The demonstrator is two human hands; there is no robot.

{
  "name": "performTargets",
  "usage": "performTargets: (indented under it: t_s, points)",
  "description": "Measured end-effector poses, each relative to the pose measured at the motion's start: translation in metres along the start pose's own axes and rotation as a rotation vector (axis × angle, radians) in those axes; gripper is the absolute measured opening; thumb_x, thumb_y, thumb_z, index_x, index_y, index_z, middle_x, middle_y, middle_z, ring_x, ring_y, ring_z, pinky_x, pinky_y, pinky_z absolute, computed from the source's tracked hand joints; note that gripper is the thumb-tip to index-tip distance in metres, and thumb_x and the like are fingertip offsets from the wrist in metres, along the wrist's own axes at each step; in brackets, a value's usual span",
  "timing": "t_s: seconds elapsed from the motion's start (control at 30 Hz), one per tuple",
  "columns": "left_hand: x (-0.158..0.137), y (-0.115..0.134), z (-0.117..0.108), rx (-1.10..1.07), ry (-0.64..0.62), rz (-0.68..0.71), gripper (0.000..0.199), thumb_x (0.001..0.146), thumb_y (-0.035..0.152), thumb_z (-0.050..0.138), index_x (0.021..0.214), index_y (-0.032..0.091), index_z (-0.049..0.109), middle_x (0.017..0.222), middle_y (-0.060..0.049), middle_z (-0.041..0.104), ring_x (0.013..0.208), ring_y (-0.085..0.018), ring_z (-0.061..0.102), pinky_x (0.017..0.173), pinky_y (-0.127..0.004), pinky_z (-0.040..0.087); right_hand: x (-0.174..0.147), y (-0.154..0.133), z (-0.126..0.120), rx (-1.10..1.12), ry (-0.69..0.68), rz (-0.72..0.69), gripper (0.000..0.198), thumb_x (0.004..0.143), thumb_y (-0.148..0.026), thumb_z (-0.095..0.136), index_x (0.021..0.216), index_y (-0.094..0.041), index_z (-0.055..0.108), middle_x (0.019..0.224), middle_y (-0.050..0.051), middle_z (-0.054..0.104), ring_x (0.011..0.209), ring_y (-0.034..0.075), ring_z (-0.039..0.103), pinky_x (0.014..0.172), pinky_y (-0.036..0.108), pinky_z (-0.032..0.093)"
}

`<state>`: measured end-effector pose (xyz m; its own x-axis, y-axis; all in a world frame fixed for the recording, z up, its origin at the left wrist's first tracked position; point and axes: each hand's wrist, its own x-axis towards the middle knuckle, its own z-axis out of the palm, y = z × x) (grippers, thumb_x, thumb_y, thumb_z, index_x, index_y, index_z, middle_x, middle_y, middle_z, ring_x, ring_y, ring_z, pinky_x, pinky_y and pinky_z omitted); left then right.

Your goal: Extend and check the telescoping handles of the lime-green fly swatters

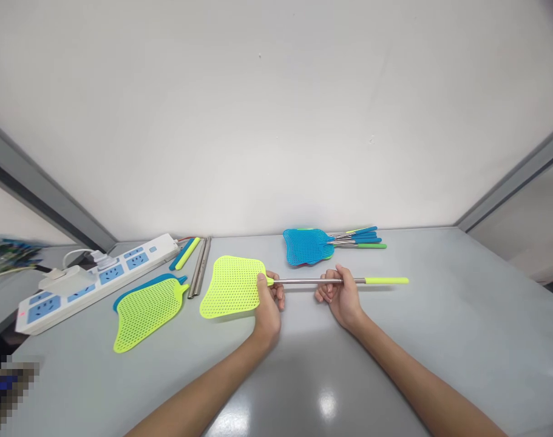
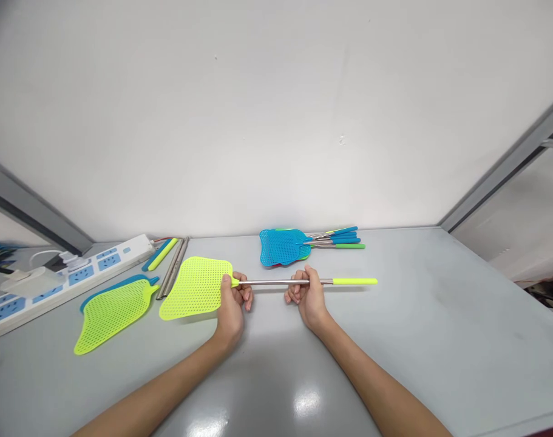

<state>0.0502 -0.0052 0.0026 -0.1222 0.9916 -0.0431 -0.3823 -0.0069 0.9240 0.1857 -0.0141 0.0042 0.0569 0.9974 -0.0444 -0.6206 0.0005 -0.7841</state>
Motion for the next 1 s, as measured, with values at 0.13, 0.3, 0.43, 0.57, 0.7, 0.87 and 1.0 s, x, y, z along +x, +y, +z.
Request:
performTargets:
  t_s: [0.13,0.3,0.43,0.57,0.7,0.87,1.0]
  points:
    - [-0.002,0.001,0.0,0.021,-0.039,-0.015,0.04,0.078,0.056,0.029,0.064,0.019,0.039,0.041,0.007,0.034,0.033,-0.007,0.03,0.034,-0.019,0.023,0.0,0.0,0.0,0.033,0.02,-0.001,0.048,0.08,-0.037,0.03,0.037,-0.019,0.039,0.035,-0.004,0.027,0.032,0.008,0.024,0.041,0.027,0.032]
    - [-0.004,0.002,0.001,0.079,-0.123,-0.015,0.046,0.079,0.056,0.024,0.056,0.019,0.037,0.038,0.006,0.032,0.033,-0.007,0.029,0.036,-0.02,0.023,-0.001,-0.001,-0.002,0.053,-0.012,-0.011,0.046,0.079,-0.037,0.03,0.037,-0.018,0.038,0.037,-0.004,0.029,0.032,0.008,0.025,0.042,0.027,0.031]
    - [-0.005,0.001,0.002,0.096,-0.163,-0.045,0.048,0.077,0.059,0.023,0.057,0.019,0.037,0.037,0.006,0.033,0.032,-0.007,0.027,0.034,-0.02,0.022,0.0,0.0,-0.003,0.085,-0.034,0.004,0.045,0.079,-0.037,0.03,0.038,-0.019,0.037,0.035,-0.004,0.029,0.031,0.008,0.024,0.04,0.026,0.031]
    - [-0.008,-0.001,0.004,0.106,-0.213,-0.07,0.048,0.075,0.062,0.026,0.055,0.019,0.036,0.036,0.006,0.032,0.031,-0.006,0.025,0.032,-0.019,0.019,-0.003,0.007,0.001,0.05,-0.055,0.05,0.047,0.078,-0.038,0.032,0.035,-0.02,0.033,0.028,-0.006,0.022,0.027,0.008,0.02,0.036,0.025,0.028]
    - [-0.009,-0.002,0.006,0.126,-0.281,-0.092,0.05,0.075,0.063,0.024,0.053,0.019,0.036,0.035,0.006,0.031,0.029,-0.006,0.024,0.032,-0.019,0.02,-0.008,0.013,0.008,0.029,-0.114,0.111,0.048,0.078,-0.041,0.033,0.035,-0.02,0.033,0.026,-0.007,0.023,0.024,0.007,0.02,0.035,0.025,0.029]
    - [-0.006,-0.001,0.008,0.131,-0.249,-0.083,0.048,0.076,0.06,0.026,0.053,0.018,0.035,0.036,0.006,0.031,0.03,-0.006,0.025,0.032,-0.018,0.021,-0.008,0.009,0.01,-0.001,-0.1,0.088,0.046,0.078,-0.036,0.04,0.036,-0.019,0.033,0.028,-0.007,0.025,0.025,0.007,0.024,0.038,0.025,0.031]
    - [-0.006,-0.002,0.007,0.153,-0.223,-0.069,0.047,0.077,0.058,0.026,0.055,0.018,0.036,0.037,0.007,0.03,0.031,-0.006,0.025,0.033,-0.018,0.021,-0.008,0.007,0.009,-0.14,-0.128,0.049,0.044,0.075,-0.03,0.051,0.037,-0.018,0.034,0.03,-0.008,0.026,0.028,0.006,0.026,0.041,0.024,0.033]
